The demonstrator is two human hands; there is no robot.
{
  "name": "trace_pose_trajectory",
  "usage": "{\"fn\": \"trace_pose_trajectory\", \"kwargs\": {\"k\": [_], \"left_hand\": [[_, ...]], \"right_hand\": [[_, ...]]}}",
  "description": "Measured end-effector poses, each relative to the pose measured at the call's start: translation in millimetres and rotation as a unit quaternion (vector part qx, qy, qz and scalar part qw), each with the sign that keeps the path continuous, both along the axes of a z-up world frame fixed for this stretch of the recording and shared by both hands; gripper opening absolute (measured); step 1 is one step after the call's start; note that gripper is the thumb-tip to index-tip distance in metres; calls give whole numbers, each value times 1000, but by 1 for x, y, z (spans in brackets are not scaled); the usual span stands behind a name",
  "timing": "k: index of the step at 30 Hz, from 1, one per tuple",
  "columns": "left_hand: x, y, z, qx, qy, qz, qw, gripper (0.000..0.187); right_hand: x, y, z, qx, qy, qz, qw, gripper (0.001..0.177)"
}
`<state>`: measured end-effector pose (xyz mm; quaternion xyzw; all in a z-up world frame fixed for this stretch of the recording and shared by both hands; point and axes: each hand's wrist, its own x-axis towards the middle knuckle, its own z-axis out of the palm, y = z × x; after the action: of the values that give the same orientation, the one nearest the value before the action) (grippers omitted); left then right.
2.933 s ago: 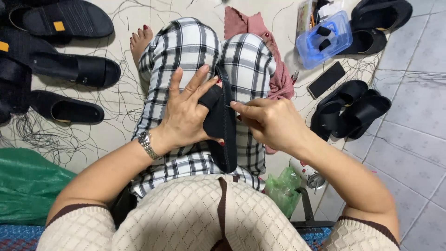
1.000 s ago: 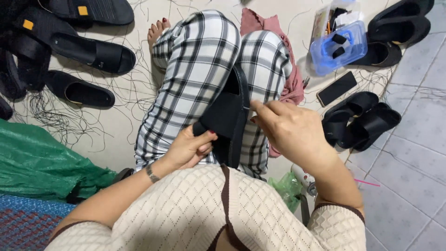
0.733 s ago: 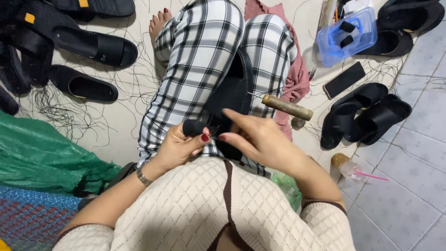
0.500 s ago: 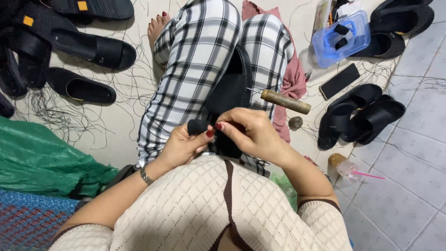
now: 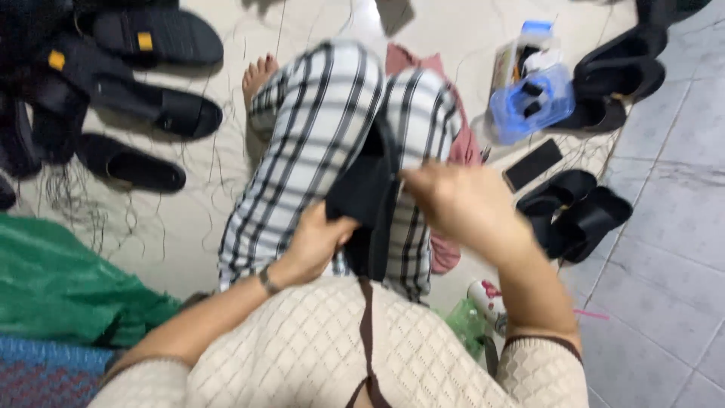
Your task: Hand-sewing the upper strap of a black sandal to the sole using a needle and thread while sitting on the floor.
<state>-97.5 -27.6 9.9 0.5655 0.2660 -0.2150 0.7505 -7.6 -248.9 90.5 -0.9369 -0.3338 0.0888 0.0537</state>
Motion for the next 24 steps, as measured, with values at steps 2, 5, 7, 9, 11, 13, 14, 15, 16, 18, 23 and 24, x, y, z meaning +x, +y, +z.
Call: {"fn": "trace_pose_trajectory", "kwargs": {"k": [2, 5, 7, 9, 11, 13, 14, 15, 16, 18, 23, 24], "left_hand": [[3, 1, -2, -16, 1, -5, 1000, 20], [-5, 19, 9, -32, 19, -34, 999, 14], [-3, 40, 8, -33, 17, -61, 997, 11], [-15, 65, -5, -18, 6, -145, 989, 17], [-15, 73, 17, 28, -22, -104, 994, 21], [-13, 77, 27, 75, -62, -66, 993, 27], [-14, 76, 26, 98, -41, 6, 994, 27], [-20, 77, 28, 122, -13, 77, 989, 28], [-17, 73, 32, 124, -13, 74, 989, 28], [-6, 69, 43, 110, -24, 73, 991, 30], [-16, 70, 28, 112, -50, 83, 989, 29], [-20, 71, 24, 108, -70, 82, 988, 31]], "right_hand": [[-7, 4, 24, 5, -50, -4, 999, 18], [-24, 7, 44, 7, -85, -18, 996, 30], [-32, 0, 73, 5, -87, -30, 996, 35], [-50, -17, 126, -2, -21, -233, 972, 24], [-48, -35, 92, 67, 56, -209, 974, 35], [-48, -40, 43, 138, 119, -188, 965, 48], [-47, -37, 11, 278, 127, -201, 931, 36], [-51, -32, -21, 413, 138, -210, 875, 23], [-51, -27, -34, 415, 138, -212, 874, 23], [-49, -14, -62, 606, 288, -133, 729, 7], [-43, -54, -61, 605, 278, -107, 739, 9], [-41, -63, -64, 585, 266, -92, 761, 11]]}}
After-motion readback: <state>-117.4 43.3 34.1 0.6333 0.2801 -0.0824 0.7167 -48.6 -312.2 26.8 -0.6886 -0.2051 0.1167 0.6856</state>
